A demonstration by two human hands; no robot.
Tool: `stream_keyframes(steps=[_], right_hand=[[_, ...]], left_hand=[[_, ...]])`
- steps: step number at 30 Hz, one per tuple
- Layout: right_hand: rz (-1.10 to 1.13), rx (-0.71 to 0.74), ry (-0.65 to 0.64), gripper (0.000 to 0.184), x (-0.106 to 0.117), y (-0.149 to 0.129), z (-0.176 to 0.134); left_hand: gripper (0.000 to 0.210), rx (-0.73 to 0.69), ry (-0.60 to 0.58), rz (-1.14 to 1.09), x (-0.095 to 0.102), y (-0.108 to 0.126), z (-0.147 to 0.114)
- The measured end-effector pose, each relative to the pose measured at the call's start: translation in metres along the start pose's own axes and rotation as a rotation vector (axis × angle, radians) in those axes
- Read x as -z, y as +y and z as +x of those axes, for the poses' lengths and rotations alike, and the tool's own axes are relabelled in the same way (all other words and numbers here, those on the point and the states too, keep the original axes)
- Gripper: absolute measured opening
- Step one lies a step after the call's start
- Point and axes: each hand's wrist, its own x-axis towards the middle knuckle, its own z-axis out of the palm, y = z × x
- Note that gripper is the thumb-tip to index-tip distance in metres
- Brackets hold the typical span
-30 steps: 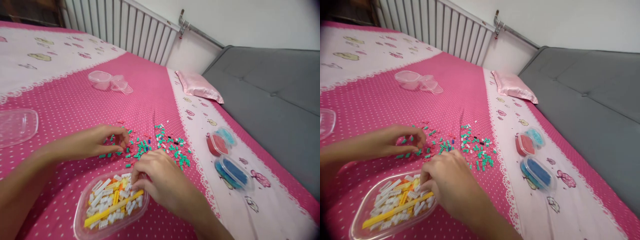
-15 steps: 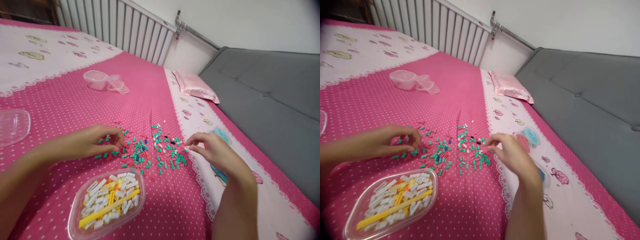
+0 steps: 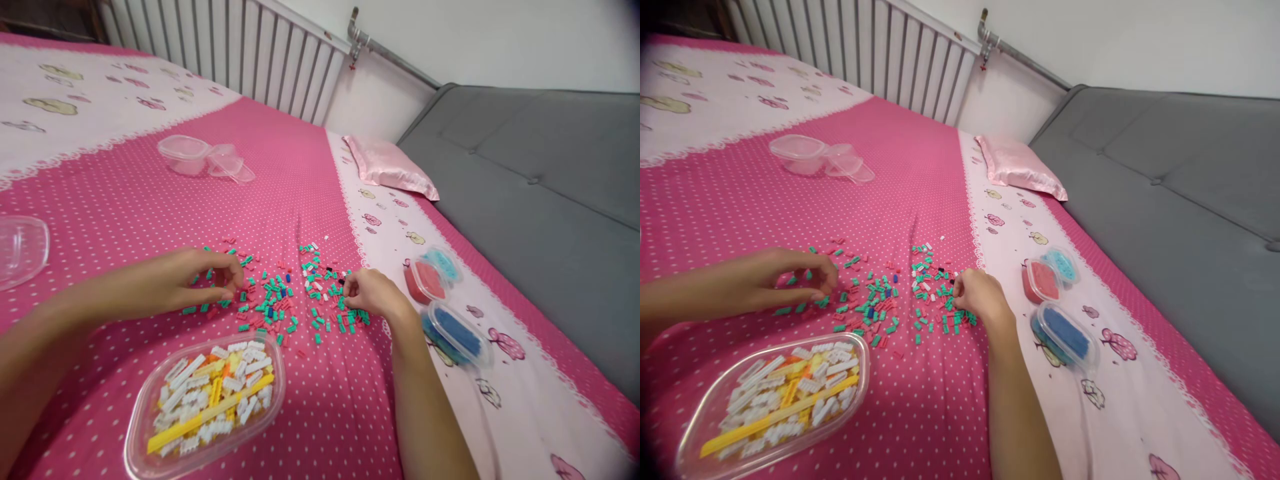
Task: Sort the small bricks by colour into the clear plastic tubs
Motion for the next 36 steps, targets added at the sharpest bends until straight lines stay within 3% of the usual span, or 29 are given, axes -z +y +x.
stream_keyframes(steps=[8,13,18,21,25,29,36], right_hand=[[-0.001,0.016,-0.012,0.019,0.002,-0.003,-0.002],[0.043,0.019,0.004,0.019,0.018,-0.001,-0.013],[0.259,0.315,0.038,0.017,0.034,-0.041,-0.046],[0.245,0.547,-0.02,0.018,0.022,-0.082,-0.066],[0.195,0.691,-0.075,0.02,-0.005,-0.117,-0.081],[0.226,0.737,-0.135,0.021,-0.017,-0.125,-0.083],[0.245,0.728,-0.162,0.021,-0.013,-0.128,-0.081]], left_hand=[[0.022,0.047,-0.009,-0.055,0.0,0.0,-0.002],[0.021,0.073,-0.005,-0.091,0.001,0.0,-0.002],[0.022,0.06,0.027,-0.104,-0.001,0.006,-0.003],[0.023,0.057,0.041,-0.08,-0.001,0.012,-0.003],[0.021,0.03,0.061,-0.073,-0.002,0.019,-0.004],[0.015,0.0,0.052,-0.082,-0.003,0.02,-0.005],[0.015,-0.012,0.059,-0.081,-0.004,0.02,-0.005]])
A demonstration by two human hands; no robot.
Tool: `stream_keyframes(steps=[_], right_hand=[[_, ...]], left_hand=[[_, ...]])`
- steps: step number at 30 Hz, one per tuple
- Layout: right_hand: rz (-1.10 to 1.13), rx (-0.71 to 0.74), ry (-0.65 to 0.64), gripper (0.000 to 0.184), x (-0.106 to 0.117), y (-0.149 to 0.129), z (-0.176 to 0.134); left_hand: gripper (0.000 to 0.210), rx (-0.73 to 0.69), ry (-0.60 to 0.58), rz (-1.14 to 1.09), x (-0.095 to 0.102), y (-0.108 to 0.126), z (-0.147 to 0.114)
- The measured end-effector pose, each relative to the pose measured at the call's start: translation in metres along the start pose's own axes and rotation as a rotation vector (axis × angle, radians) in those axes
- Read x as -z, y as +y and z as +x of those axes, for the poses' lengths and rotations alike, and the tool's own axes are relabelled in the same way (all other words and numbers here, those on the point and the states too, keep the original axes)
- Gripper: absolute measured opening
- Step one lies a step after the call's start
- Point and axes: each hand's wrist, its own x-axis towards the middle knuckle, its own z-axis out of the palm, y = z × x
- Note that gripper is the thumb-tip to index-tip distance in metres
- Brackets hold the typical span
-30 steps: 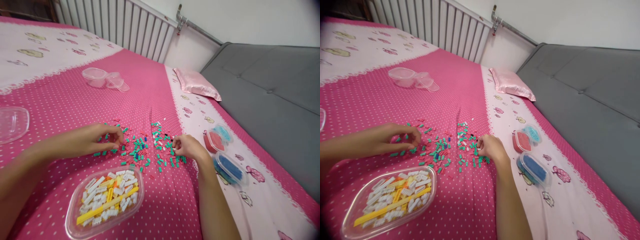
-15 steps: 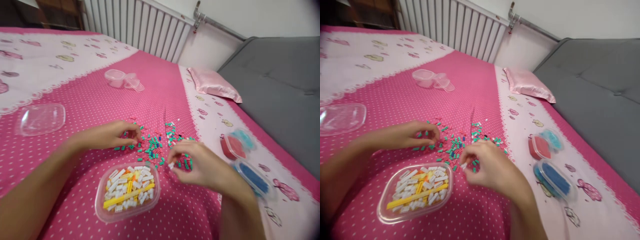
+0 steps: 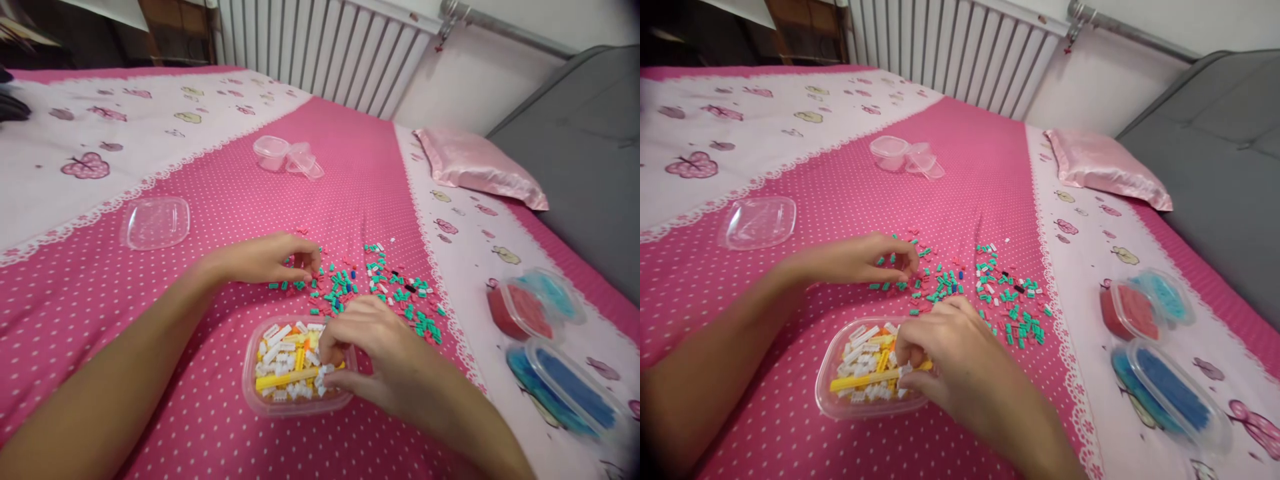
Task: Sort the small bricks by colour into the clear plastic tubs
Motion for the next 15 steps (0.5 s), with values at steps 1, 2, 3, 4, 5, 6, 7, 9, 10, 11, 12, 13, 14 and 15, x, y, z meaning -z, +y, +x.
stream_keyframes(steps=[1,2,3,4,5,6,7,9,10,11,12,13,14,15], right_hand=[[0.008,0.011,0.007,0.022,0.002,0.0,0.0],[0.012,0.018,0.017,0.023,0.004,0.001,-0.001],[0.012,0.02,0.03,0.023,0.006,0.002,-0.002],[0.005,0.021,0.041,0.022,0.008,0.004,-0.002],[-0.008,0.02,0.051,0.02,0.01,0.006,-0.004],[-0.025,0.018,0.054,0.018,0.011,0.008,-0.005],[-0.043,0.019,0.049,0.016,0.012,0.01,-0.005],[-0.074,0.043,0.013,0.013,0.01,0.012,-0.007],[-0.082,0.058,-0.013,0.012,0.009,0.012,-0.007],[-0.083,0.074,-0.039,0.012,0.008,0.011,-0.007],[-0.079,0.086,-0.063,0.013,0.007,0.01,-0.007],[-0.073,0.09,-0.076,0.015,0.007,0.008,-0.008],[-0.065,0.084,-0.076,0.017,0.009,0.007,-0.009],[-0.057,0.07,-0.061,0.02,0.013,0.007,-0.011]], left_hand=[[0.015,-0.002,-0.002,0.003,0.0,0.001,0.0],[0.015,-0.004,-0.004,0.004,0.0,0.001,0.0],[0.015,-0.005,-0.007,0.005,0.0,0.001,0.001],[0.015,-0.006,-0.01,0.005,0.0,0.001,0.001],[0.016,-0.006,-0.012,0.002,0.0,0.001,0.001],[0.016,-0.007,-0.013,-0.001,0.0,0.001,0.002],[0.016,-0.008,-0.011,-0.005,0.0,0.001,0.002],[0.017,-0.013,-0.006,-0.009,0.0,-0.001,0.002],[0.017,-0.015,-0.005,-0.008,0.0,-0.001,0.002],[0.016,-0.016,-0.005,-0.003,0.0,-0.002,0.001],[0.016,-0.014,-0.003,0.004,0.0,-0.002,0.001],[0.015,-0.012,-0.003,0.011,0.0,-0.002,0.001],[0.015,-0.01,-0.002,0.018,0.0,-0.002,0.001],[0.014,-0.009,0.0,0.023,0.0,-0.002,0.0]])
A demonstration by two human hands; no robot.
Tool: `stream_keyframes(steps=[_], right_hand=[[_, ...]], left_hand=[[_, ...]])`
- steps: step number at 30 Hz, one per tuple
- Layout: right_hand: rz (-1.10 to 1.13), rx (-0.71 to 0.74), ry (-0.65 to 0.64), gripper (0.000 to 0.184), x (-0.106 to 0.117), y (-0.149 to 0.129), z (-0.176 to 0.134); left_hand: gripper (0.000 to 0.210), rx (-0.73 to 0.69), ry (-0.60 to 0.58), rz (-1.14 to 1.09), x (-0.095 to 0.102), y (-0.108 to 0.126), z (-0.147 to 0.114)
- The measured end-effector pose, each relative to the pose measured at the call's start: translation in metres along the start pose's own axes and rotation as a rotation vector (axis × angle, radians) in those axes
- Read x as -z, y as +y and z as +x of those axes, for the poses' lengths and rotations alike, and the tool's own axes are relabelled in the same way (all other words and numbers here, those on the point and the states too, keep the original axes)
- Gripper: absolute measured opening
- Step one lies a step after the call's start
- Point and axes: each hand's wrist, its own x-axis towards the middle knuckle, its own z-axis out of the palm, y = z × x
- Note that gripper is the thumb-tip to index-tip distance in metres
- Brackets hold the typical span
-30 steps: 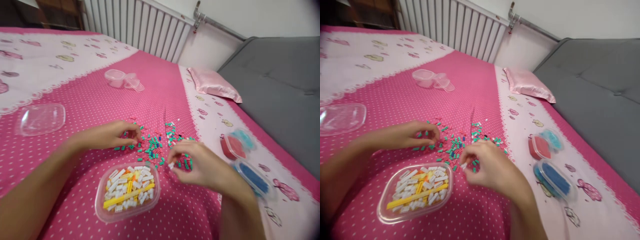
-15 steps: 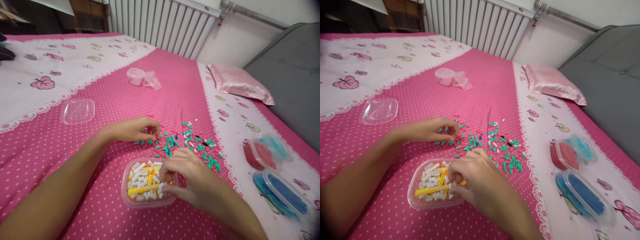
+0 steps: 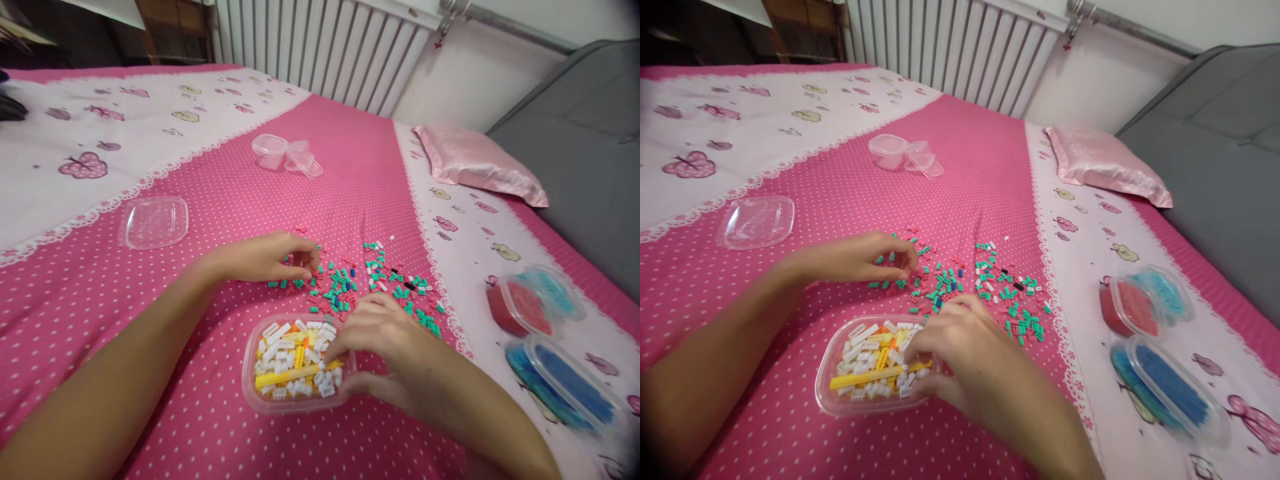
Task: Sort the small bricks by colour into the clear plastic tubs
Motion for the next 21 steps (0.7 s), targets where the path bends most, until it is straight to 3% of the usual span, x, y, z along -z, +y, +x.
stream_keyframes(steps=[2,4,8,11,14,21], right_hand=[[0.004,-0.059,0.087,0.021,0.014,0.006,-0.009],[-0.031,-0.172,0.252,0.017,0.033,0.023,-0.022],[-0.212,-0.52,0.585,0.015,0.061,0.084,-0.053],[-0.251,-0.748,0.535,0.014,0.063,0.133,-0.069],[-0.148,-0.789,0.48,0.015,0.054,0.165,-0.071],[-0.142,-0.802,0.463,0.003,0.036,0.185,-0.053]], left_hand=[[0.015,0.002,0.003,0.007,0.0,0.001,0.0],[0.016,0.01,0.003,0.012,0.001,0.002,0.001],[0.019,0.054,-0.002,0.028,0.002,0.0,0.001],[0.023,0.085,-0.019,0.027,0.002,-0.007,0.002],[0.024,0.104,-0.047,0.003,0.002,-0.017,0.003],[0.025,0.112,-0.079,-0.006,0.002,-0.021,0.004]])
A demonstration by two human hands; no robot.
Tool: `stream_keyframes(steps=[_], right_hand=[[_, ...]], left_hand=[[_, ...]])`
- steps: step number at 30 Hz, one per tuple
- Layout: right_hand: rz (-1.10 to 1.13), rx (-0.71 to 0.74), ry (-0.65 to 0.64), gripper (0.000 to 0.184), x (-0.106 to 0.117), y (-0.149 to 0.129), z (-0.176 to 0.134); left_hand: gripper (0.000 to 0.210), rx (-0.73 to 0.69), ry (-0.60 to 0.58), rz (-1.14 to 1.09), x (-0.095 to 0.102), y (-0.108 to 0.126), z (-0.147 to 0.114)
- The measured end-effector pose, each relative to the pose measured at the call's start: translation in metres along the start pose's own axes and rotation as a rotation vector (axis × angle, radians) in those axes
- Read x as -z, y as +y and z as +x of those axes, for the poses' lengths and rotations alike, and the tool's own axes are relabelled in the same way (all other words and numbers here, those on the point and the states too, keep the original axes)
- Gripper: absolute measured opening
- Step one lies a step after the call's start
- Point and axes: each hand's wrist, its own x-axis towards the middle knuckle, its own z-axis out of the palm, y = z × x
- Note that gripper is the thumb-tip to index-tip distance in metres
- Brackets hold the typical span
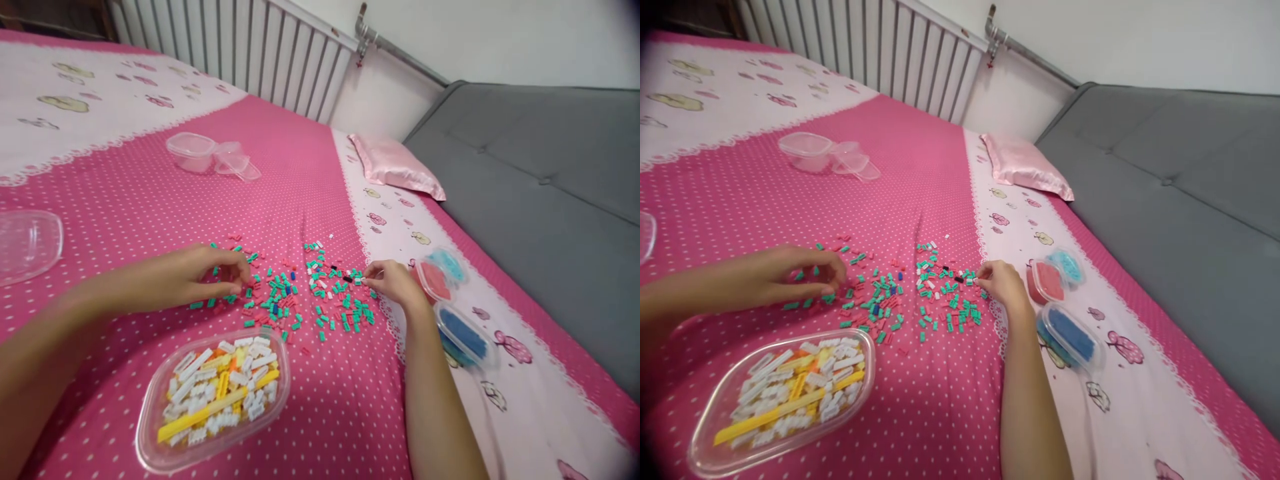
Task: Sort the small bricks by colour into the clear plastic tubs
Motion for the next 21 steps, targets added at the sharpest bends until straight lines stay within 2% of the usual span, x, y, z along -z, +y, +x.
stream_keyframes(steps=[3,7,10,12,14,16,18,21], right_hand=[[0.001,0.007,-0.008,0.006,0.002,0.0,-0.001],[0.009,0.008,0.018,0.008,0.022,-0.01,-0.011],[0.058,0.091,0.087,0.009,0.041,-0.044,-0.03],[0.132,0.25,0.093,0.013,0.046,-0.081,-0.048],[0.222,0.436,-0.033,0.011,0.041,-0.12,-0.069],[0.23,0.563,-0.173,0.009,0.027,-0.152,-0.088],[0.147,0.677,-0.206,0.011,0.01,-0.174,-0.103],[0.048,0.755,-0.176,0.017,-0.006,-0.185,-0.112]], left_hand=[[0.026,-0.009,0.004,-0.002,0.001,0.002,0.0],[0.025,0.004,0.012,-0.008,0.002,0.004,-0.001],[0.024,0.005,0.02,-0.022,0.001,0.005,-0.001],[0.024,0.0,0.018,-0.021,0.001,0.007,0.0],[0.025,-0.004,0.02,-0.006,0.0,0.009,0.0],[0.025,-0.008,0.026,0.017,0.0,0.012,0.0],[0.025,-0.014,0.04,0.042,0.001,0.014,-0.001],[0.026,-0.022,0.098,0.084,0.002,0.017,-0.002]])
